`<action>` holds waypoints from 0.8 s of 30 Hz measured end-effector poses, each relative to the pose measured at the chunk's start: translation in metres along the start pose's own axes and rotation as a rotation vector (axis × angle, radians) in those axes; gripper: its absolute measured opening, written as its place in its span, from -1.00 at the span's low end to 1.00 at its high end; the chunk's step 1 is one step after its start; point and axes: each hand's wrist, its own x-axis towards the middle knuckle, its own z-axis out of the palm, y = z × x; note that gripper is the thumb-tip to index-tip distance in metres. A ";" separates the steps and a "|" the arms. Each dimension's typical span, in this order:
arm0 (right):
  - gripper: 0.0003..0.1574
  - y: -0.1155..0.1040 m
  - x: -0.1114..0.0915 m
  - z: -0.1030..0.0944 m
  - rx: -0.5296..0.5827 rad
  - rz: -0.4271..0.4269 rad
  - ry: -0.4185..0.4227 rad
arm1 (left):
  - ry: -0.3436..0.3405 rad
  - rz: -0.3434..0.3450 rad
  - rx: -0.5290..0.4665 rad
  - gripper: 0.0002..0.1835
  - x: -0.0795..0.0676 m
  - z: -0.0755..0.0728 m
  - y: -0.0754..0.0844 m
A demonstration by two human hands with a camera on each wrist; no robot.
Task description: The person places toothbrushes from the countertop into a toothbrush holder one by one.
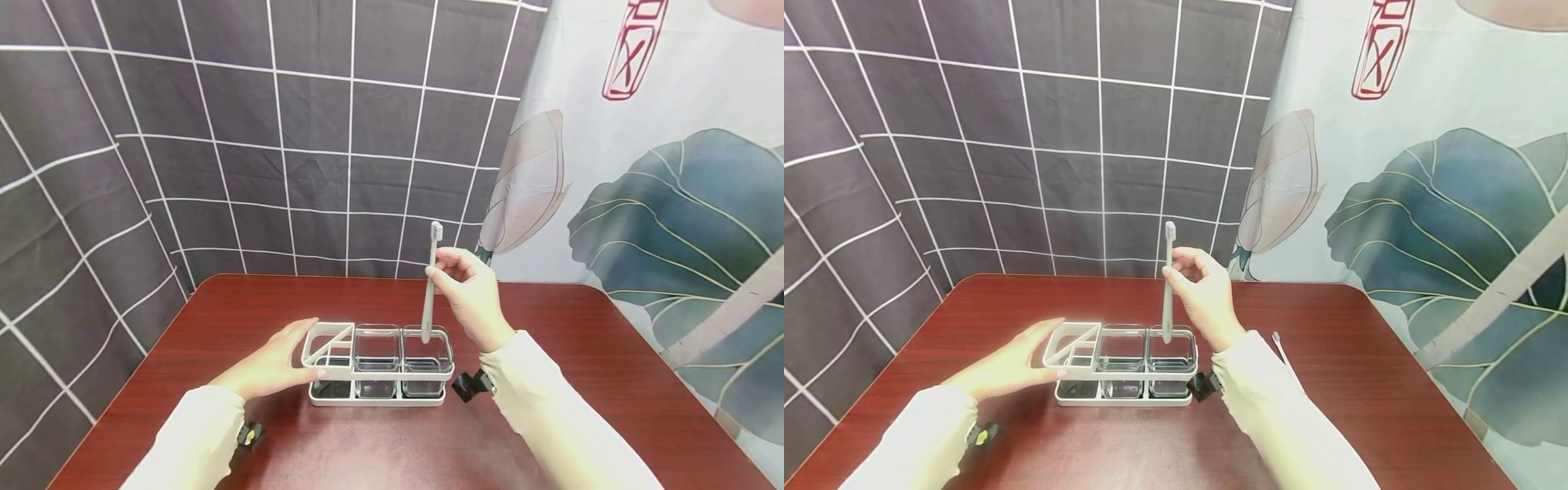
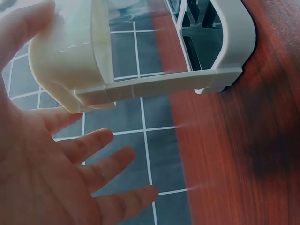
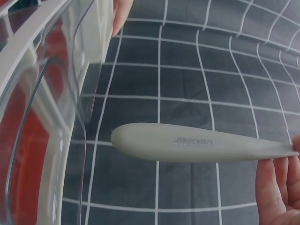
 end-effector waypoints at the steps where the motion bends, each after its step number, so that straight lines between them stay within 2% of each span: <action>1: -0.65 0.000 0.000 0.003 0.015 0.002 -0.002 | -0.004 -0.007 0.003 -0.02 0.000 -0.001 0.000; 9: -0.65 -0.001 -0.002 0.023 0.091 0.011 0.001 | -0.009 -0.018 0.051 -0.03 -0.003 -0.003 0.006; 18: -0.67 0.001 -0.008 0.050 0.155 0.015 -0.066 | 0.013 -0.060 0.124 -0.05 -0.003 -0.004 0.008; 24: -0.66 0.004 -0.012 0.067 0.182 0.072 -0.073 | 0.013 -0.064 0.126 -0.06 -0.003 -0.004 0.010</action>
